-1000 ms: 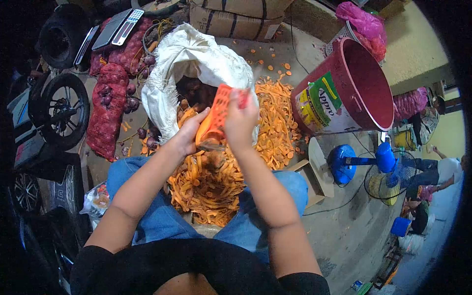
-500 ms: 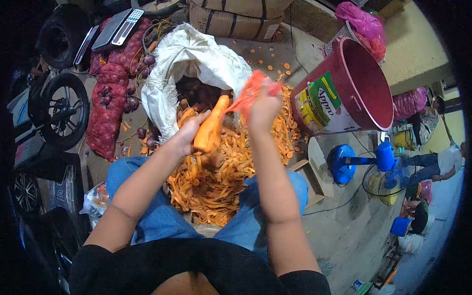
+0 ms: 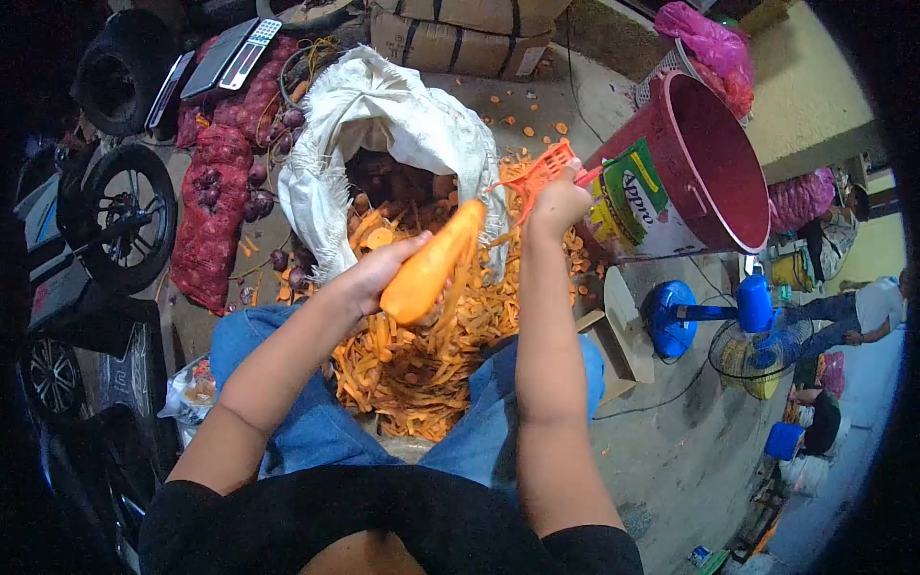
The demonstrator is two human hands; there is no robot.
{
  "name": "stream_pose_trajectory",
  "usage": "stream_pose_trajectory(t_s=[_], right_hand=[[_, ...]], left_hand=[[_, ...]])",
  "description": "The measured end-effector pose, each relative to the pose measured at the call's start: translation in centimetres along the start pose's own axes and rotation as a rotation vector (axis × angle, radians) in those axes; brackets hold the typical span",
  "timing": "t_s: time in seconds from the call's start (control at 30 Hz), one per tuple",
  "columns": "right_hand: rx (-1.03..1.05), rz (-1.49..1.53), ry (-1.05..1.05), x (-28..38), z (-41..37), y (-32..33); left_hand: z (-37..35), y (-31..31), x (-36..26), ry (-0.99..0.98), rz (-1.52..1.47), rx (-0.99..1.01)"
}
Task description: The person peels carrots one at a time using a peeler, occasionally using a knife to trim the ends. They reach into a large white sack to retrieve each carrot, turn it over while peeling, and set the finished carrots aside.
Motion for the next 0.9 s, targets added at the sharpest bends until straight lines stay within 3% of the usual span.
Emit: stream_pose_trajectory(t_s=[0.07, 0.1, 0.13, 0.3, 0.43, 0.47, 0.53, 0.6, 0.67, 0.8, 0.9], right_hand=[[0.165, 0.256, -0.158, 2.8, -3.3, -0.6], [0.280, 0.248, -0.075, 3.2, -4.9, -1.0], [0.394, 0.241, 0.007, 3.6, -6.6, -1.3], [0.572, 0.066, 0.171, 3.1, -11.1, -2.1], [0.493, 0.004, 0.177, 2.3, -10.7, -2.3], [0.490, 0.005, 0.179, 2.1, -9.8, -2.6], [0.301, -0.186, 0.157, 1.0, -5.8, -2.4], [0.106, -0.043, -0.004, -4.6, 1.0, -2.4], [-0.032, -0.128, -0.017, -4.6, 3.1, -0.1], [0.066, -0.003, -0.132, -0.6, 0.7, -0.1], [0.247, 0.249, -0.106, 2.6, -2.9, -0.7]], left_hand=[[0.9, 1.2, -0.4, -0.028, -0.136, -0.040], [1.3, 2.1, -0.5, -0.052, -0.274, -0.087], [2.3, 2.8, -0.4, -0.118, -0.397, 0.025], [1.7, 1.8, -1.0, -0.156, -0.409, -0.151], [1.4, 1.6, -1.1, -0.185, -0.391, -0.204], [1.4, 1.5, -0.8, -0.121, -0.212, -0.167], [0.7, 0.5, 0.1, -0.063, -0.001, -0.102], [-0.2, -0.5, 1.1, -0.042, 0.118, -0.022], [-1.4, -1.6, 1.1, -0.030, 0.230, 0.053], [-0.7, 0.2, 0.0, -0.026, -0.024, 0.034], [-0.2, 1.5, -1.9, -0.276, 0.096, -0.157]])
Point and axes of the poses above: each hand's wrist, its own z-axis towards the middle knuckle, its own y-axis out of the back of the hand, x = y × z, the point moved 5 cm from there along z, towards the middle knuckle, and after that the axes turned 3 degrees about -z, right-handed, at the moved point
